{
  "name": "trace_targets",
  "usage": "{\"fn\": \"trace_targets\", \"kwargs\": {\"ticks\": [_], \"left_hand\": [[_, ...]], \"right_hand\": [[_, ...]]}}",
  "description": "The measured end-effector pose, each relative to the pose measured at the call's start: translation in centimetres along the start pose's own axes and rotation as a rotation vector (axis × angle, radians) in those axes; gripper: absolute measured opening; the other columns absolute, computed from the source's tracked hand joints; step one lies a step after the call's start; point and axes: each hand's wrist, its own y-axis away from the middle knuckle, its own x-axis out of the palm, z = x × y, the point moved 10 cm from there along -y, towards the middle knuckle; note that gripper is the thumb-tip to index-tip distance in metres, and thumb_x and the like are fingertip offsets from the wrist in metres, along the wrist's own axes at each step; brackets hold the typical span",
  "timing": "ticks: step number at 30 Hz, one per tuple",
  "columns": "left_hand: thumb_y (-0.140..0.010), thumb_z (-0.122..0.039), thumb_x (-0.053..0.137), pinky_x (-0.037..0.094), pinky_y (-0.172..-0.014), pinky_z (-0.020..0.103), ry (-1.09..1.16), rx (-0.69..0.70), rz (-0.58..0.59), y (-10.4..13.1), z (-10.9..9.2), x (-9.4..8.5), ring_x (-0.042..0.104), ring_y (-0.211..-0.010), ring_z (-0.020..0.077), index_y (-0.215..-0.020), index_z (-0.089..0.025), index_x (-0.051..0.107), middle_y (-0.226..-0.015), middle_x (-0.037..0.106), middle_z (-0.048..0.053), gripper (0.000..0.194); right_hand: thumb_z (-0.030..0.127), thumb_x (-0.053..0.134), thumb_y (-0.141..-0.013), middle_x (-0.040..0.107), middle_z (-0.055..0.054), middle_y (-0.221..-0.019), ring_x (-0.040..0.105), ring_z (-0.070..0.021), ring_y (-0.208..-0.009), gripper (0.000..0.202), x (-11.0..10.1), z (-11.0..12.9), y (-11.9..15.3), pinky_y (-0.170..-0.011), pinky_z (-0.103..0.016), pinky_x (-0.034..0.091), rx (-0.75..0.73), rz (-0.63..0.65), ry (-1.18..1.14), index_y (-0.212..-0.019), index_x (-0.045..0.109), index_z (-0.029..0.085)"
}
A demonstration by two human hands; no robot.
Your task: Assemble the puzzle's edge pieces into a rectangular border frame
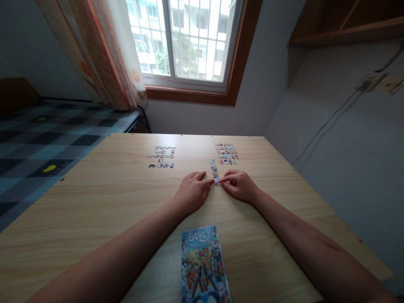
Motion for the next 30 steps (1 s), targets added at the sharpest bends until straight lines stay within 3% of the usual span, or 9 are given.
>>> {"fn": "trace_targets", "kwargs": {"ticks": [12,23,30], "left_hand": [[-0.093,-0.026,0.053,0.047,-0.103,0.048,0.059,-0.006,-0.041,0.2,0.3,-0.1,0.059,-0.117,0.026,-0.121,-0.029,0.071,-0.129,0.065,0.009,0.034],[-0.094,-0.027,0.052,0.047,-0.102,0.046,0.15,0.028,-0.026,0.0,-0.4,0.0,0.061,-0.108,0.021,-0.107,-0.028,0.076,-0.128,0.065,0.007,0.028],[-0.09,-0.019,0.049,0.049,-0.092,0.039,0.19,0.003,-0.078,-0.1,-0.7,-1.5,0.06,-0.093,0.0199,-0.087,-0.019,0.07,-0.1,0.07,0.007,0.021]], "right_hand": [[0.02,0.064,-0.088,0.069,-0.005,-0.081,0.058,-0.0136,-0.067,0.015,-0.6,-0.7,0.0,-0.061,-0.026,0.046,0.038,-0.059,0.008,-0.088,0.079,0.02],[0.024,0.064,-0.087,0.071,-0.005,-0.084,0.058,-0.0148,-0.068,0.015,-0.8,-1.1,0.2,-0.065,-0.028,0.047,0.029,-0.048,0.067,-0.086,0.079,0.02],[0.025,0.063,-0.088,0.071,-0.005,-0.083,0.057,-0.015,-0.068,0.017,-1.0,-0.9,0.2,-0.066,-0.029,0.046,0.035,-0.04,0.081,-0.086,0.078,0.019]]}}
